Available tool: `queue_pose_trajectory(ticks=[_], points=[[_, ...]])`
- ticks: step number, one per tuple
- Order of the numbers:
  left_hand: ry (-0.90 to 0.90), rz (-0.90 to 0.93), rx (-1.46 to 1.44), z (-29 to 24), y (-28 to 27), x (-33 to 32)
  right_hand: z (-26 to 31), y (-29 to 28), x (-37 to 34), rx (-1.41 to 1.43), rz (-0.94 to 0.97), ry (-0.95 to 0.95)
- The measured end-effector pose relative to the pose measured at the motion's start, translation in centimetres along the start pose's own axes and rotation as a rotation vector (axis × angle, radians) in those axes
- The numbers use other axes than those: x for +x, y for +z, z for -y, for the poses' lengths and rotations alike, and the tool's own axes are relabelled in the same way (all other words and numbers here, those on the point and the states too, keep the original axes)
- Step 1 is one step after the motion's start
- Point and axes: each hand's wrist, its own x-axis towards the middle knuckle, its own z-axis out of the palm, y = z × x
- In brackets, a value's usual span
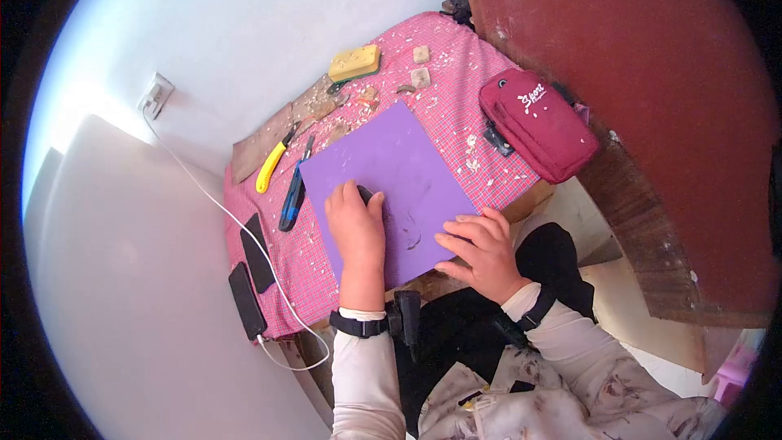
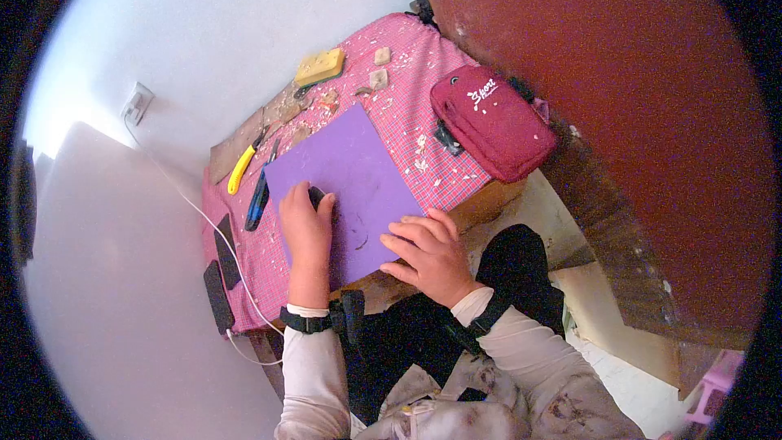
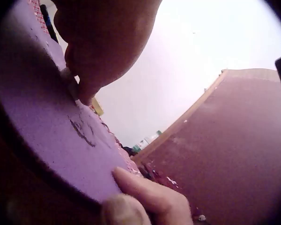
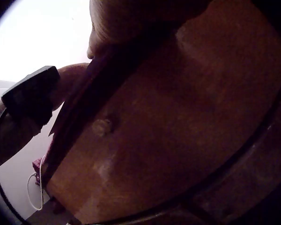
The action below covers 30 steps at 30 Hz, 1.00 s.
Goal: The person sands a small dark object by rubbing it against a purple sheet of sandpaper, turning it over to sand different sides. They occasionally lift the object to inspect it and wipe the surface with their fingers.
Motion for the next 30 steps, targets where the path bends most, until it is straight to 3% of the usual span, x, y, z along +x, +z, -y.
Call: queue_pose_trajectory(ticks=[4, 8, 11, 14, 15, 20, 22, 26, 30], points=[[0.018, 0.088, 0.001, -3.0, -2.6, -2.9, 0.9, 0.3, -0.5, 0.028, -0.006, 0.028], [0.179, -0.033, -0.056, -4.8, -2.9, -5.4, 0.7, 0.5, -0.4, 0.023, -0.008, 0.014], [0.067, 0.058, -0.054, -3.3, -2.2, -3.1, 0.4, 0.4, -0.3, 0.020, -0.016, -0.007], [0.047, -0.018, -0.015, -0.5, -0.3, -0.5, 0.3, 0.1, -0.1, 0.010, -0.002, -0.017], [0.058, -0.087, -0.008, -0.7, -0.3, 0.2, 0.2, 0.0, -0.1, 0.003, -0.011, -0.017], [-0.005, 0.068, -0.050, -3.7, -1.6, -2.4, -0.2, 0.0, -0.1, 0.009, -0.006, -0.010], [0.160, -0.052, -0.121, -4.9, -1.6, -4.1, -0.4, 0.2, -0.2, 0.016, -0.005, -0.011], [0.080, 0.033, -0.098, -4.3, -1.2, -2.8, -0.5, 0.3, -0.2, 0.010, -0.017, -0.025], [0.033, -0.021, -0.030, -1.7, 0.7, 0.6, -0.3, -0.1, -0.1, 0.006, -0.004, -0.020]])
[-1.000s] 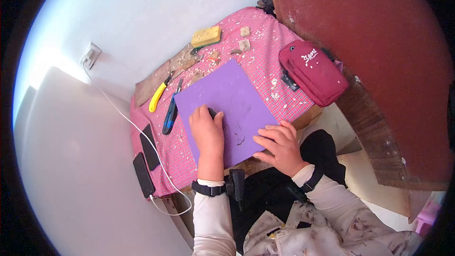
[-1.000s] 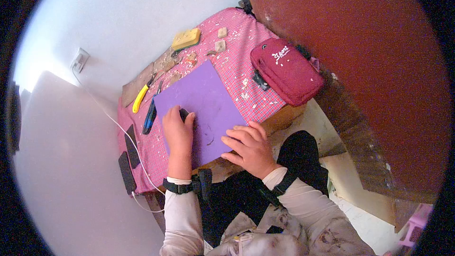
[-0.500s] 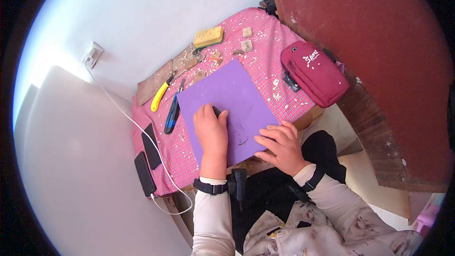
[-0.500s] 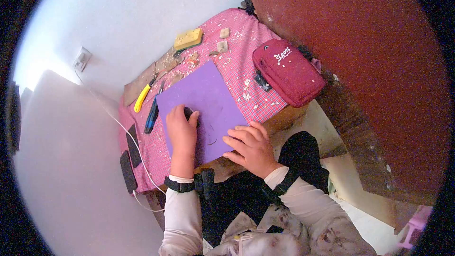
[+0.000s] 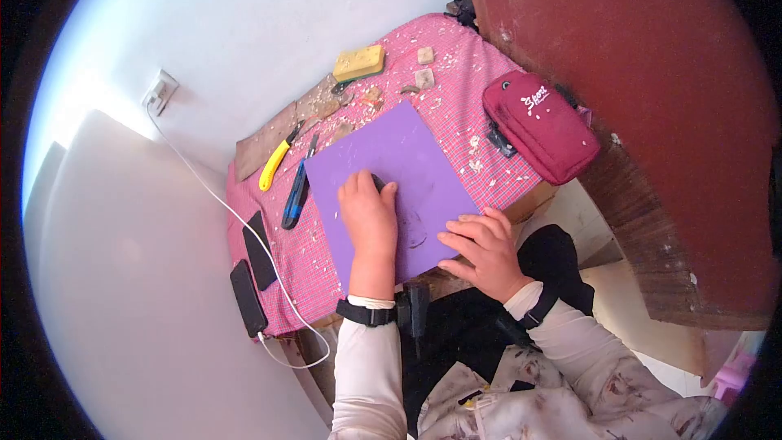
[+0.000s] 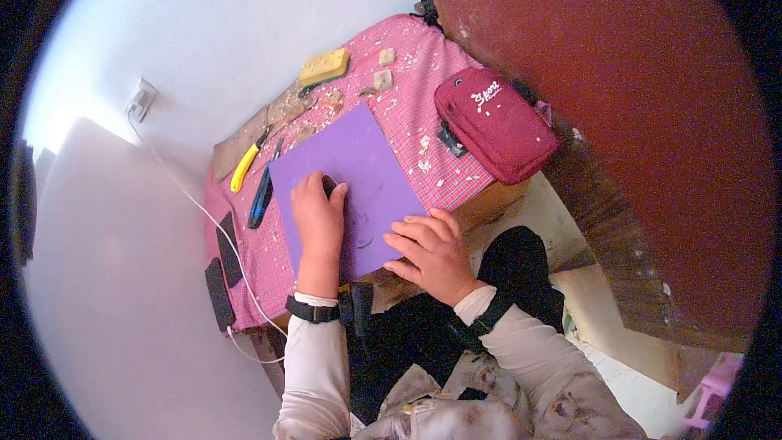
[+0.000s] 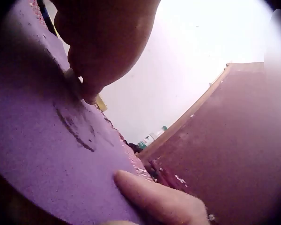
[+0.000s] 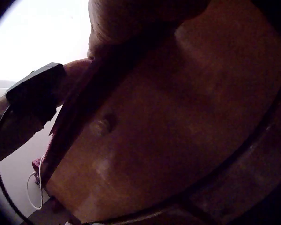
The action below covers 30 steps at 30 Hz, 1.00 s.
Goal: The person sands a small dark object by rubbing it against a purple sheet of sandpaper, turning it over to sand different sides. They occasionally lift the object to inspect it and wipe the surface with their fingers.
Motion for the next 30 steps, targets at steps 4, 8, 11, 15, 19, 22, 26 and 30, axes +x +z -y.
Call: queue_pose_trajectory(ticks=[4, 8, 11, 15, 19, 22, 26, 30], points=[[0.013, 0.011, -0.037, -1.0, -0.7, -0.6, -0.1, 0.0, 0.0, 0.009, 0.006, 0.011], [0.099, 0.002, -0.081, -3.8, -2.2, -4.4, -0.2, 0.2, -0.1, 0.034, 0.000, 0.011], [0.130, -0.033, -0.111, -3.5, -1.9, -4.0, -0.2, 0.2, -0.2, 0.036, -0.010, 0.002], [0.020, 0.062, -0.017, -0.4, 0.0, 0.5, 0.0, 0.0, 0.3, 0.024, -0.005, -0.006], [0.008, 0.047, 0.032, 0.2, 0.0, 1.6, 0.2, -0.4, 0.0, 0.012, 0.016, 0.014], [0.035, 0.122, -0.059, -1.8, -2.0, -1.5, 0.0, -0.1, 0.0, 0.020, 0.009, 0.012], [0.154, -0.009, -0.073, -3.7, -2.8, -4.4, 0.1, 0.0, -0.2, 0.005, -0.005, -0.001], [0.047, 0.098, -0.080, -1.6, -1.0, -0.8, 0.3, -0.2, 0.3, -0.019, 0.016, -0.048]])
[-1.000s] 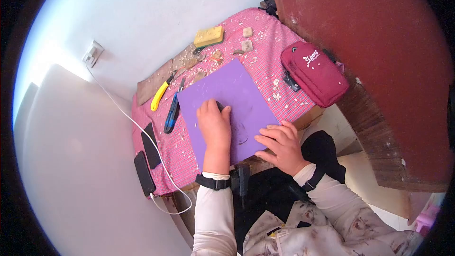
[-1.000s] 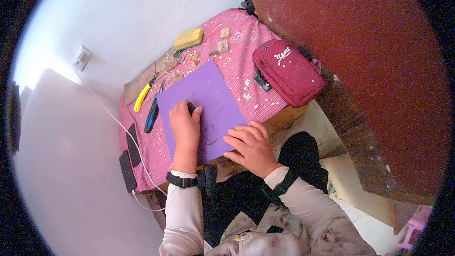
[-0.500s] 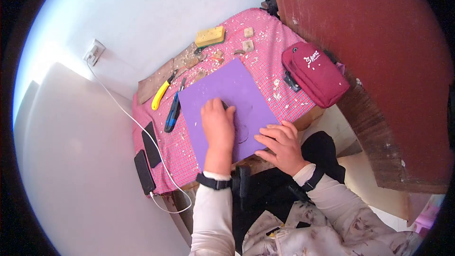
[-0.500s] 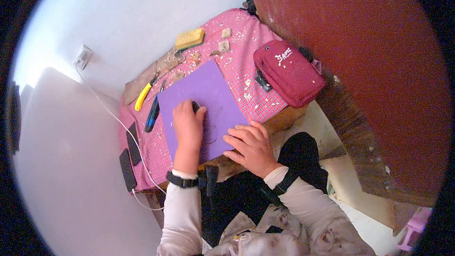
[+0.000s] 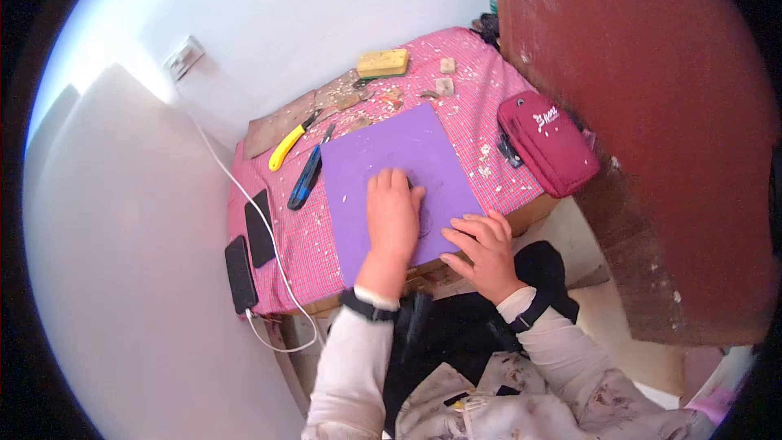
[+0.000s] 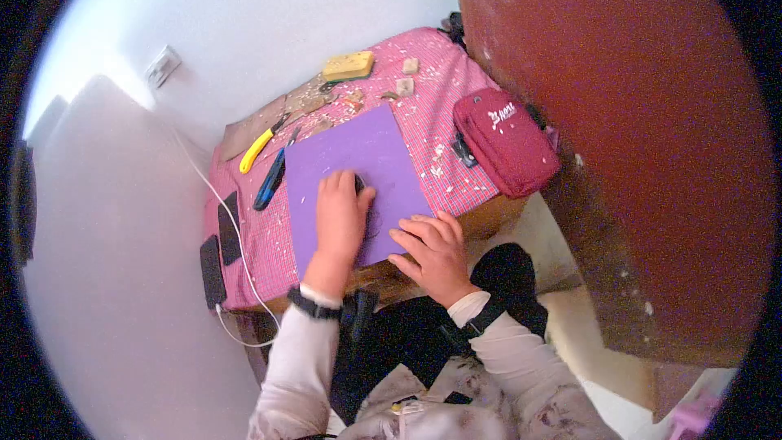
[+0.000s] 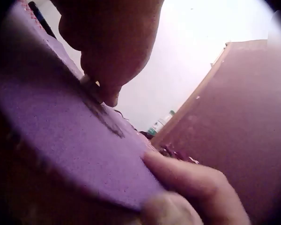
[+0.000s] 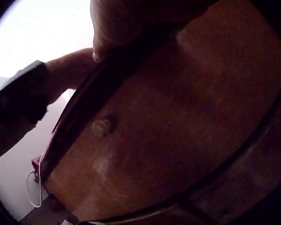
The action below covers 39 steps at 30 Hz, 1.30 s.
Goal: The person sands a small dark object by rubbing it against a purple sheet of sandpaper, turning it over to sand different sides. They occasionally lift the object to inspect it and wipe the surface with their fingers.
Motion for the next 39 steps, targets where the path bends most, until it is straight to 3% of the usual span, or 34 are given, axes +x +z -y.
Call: queue_pose_trajectory(ticks=[4, 9, 15, 17, 21, 26, 29, 32, 35, 39], points=[[-0.046, 0.075, -0.031, 2.9, 0.2, 3.3, 0.4, -0.4, 0.2, -0.059, 0.056, 0.018], [0.008, -0.200, -0.137, 6.9, -1.9, 1.7, 0.3, -0.6, -0.1, -0.073, 0.094, 0.008], [-0.088, -0.085, -0.049, 13.1, -3.2, -2.3, 0.8, -0.9, 0.3, -0.100, 0.133, 0.015], [0.060, -0.202, 0.045, 13.3, -2.6, -3.4, 1.3, -1.5, 0.7, -0.125, 0.152, -0.011], [0.050, -0.272, 0.043, 13.1, -2.1, -3.6, 1.2, -3.3, 3.0, -0.116, 0.270, -0.091], [0.015, -0.042, 0.081, 12.8, -2.9, -3.6, 0.8, -3.9, 8.8, -0.108, 0.425, -0.076], [0.071, -0.201, 0.087, 13.0, -2.0, -3.7, -0.2, -2.2, 13.1, -0.079, 0.496, -0.119], [0.085, -0.226, 0.069, 13.1, -1.9, -3.7, -0.9, -0.1, 16.3, 0.044, 0.574, -0.228], [0.023, -0.079, 0.060, 12.5, -3.3, -3.5, -3.1, 3.0, 18.1, 0.072, 0.624, -0.343], [0.031, -0.022, 0.066, 12.6, -3.4, -3.2, -4.8, 5.2, 19.8, 0.174, 0.722, -0.370]])
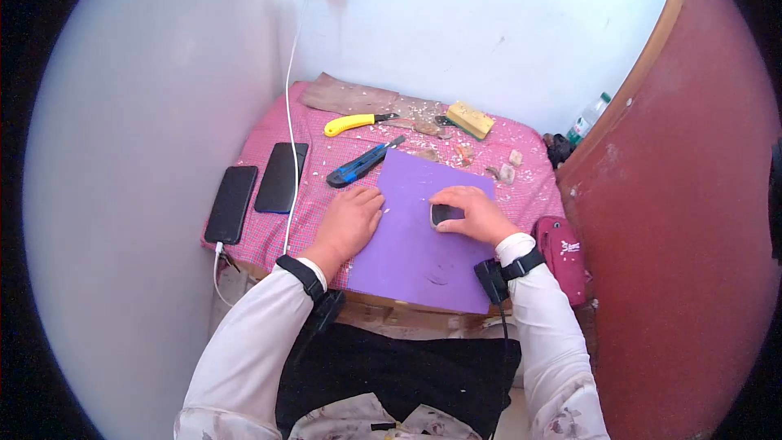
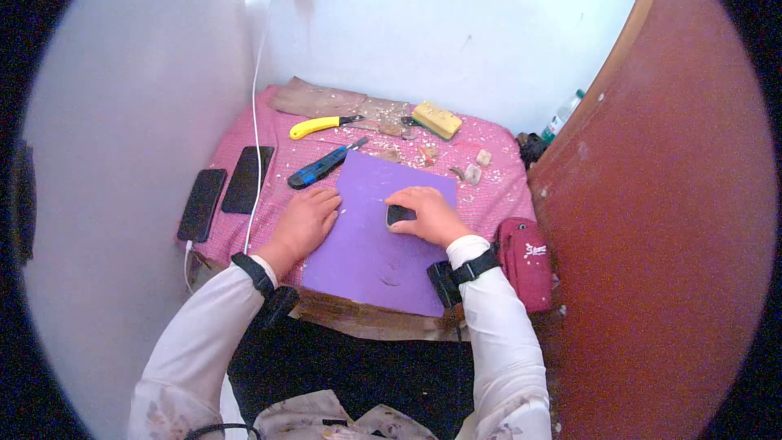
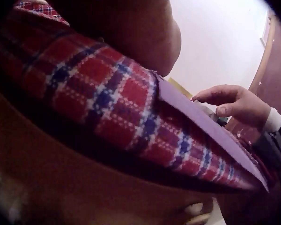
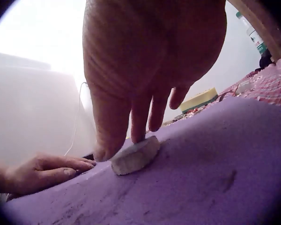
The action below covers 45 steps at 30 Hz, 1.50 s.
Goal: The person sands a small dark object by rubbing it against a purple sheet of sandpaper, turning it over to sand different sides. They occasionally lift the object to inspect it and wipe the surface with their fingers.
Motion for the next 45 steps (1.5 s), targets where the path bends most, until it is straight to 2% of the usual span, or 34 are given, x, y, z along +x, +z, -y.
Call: queue_pose_trajectory(ticks=[2, 9, 11, 14, 18, 21, 23, 24, 27, 29, 30, 32, 35, 36, 38, 39, 40, 42, 44, 45], points=[[-0.009, -0.043, -0.025, 0.0, 0.1, 0.3, -1.0, 0.1, 0.2, 0.031, 0.098, -0.024], [0.000, 0.002, -0.024, -0.1, 0.0, 0.6, -0.5, -0.3, -0.3, 0.057, 0.044, -0.062], [0.006, -0.025, -0.008, -0.2, -0.2, 0.8, -1.3, 0.1, -0.3, 0.173, 0.036, -0.063], [0.010, -0.024, 0.014, 0.0, 0.1, 0.8, -1.9, 1.1, -0.6, 0.207, -0.077, -0.129], [0.026, 0.011, 0.040, -0.3, -0.2, 0.8, -2.4, 1.6, -0.6, 0.256, -0.123, -0.083], [0.025, 0.022, 0.042, -0.2, 0.0, 0.6, -3.3, 2.0, -0.8, 0.237, -0.226, -0.046], [-0.001, 0.034, 0.033, -0.4, -0.2, 0.8, -3.8, 1.9, -1.0, 0.060, -0.359, 0.106], [0.016, 0.046, 0.037, -0.5, -0.2, 0.8, -4.0, 1.8, -1.1, 0.065, -0.374, 0.119], [0.014, 0.036, 0.040, -0.6, -0.1, 0.8, -3.9, 1.9, -1.2, 0.044, -0.364, 0.187], [-0.002, 0.072, 0.050, -0.2, -0.1, 0.8, -3.3, 2.5, -1.0, 0.211, -0.229, -0.058], [0.011, 0.080, 0.056, -0.2, -0.2, 0.8, -3.4, 2.5, -1.0, 0.215, -0.244, -0.052], [0.009, 0.062, 0.040, -0.3, -0.1, 0.8, -3.7, 2.4, -0.9, 0.117, -0.363, 0.128], [0.008, 0.074, 0.039, -0.5, -0.4, 0.9, -4.0, 1.9, -1.0, -0.008, -0.394, 0.205], [0.006, 0.071, 0.041, -0.6, -0.4, 0.9, -3.9, 2.2, -1.0, -0.005, -0.402, 0.209], [0.013, 0.073, 0.042, -0.5, -0.4, 0.9, -3.8, 3.0, -0.9, 0.232, -0.248, 0.004], [0.014, 0.068, 0.048, -0.6, -0.4, 0.9, -4.0, 2.9, -0.9, 0.228, -0.286, -0.010], [0.014, 0.066, 0.054, -0.6, -0.4, 0.8, -4.3, 2.8, -0.8, 0.232, -0.291, -0.006], [0.008, 0.069, 0.047, -0.6, -0.4, 0.7, -4.9, 2.6, -0.6, 0.025, -0.434, 0.220], [0.006, 0.065, 0.045, -0.5, -0.4, 0.8, -5.0, 2.5, -0.4, 0.012, -0.438, 0.209], [0.013, 0.072, 0.034, -0.4, -0.3, 0.9, -4.8, 2.4, -0.2, 0.036, -0.345, 0.131]])
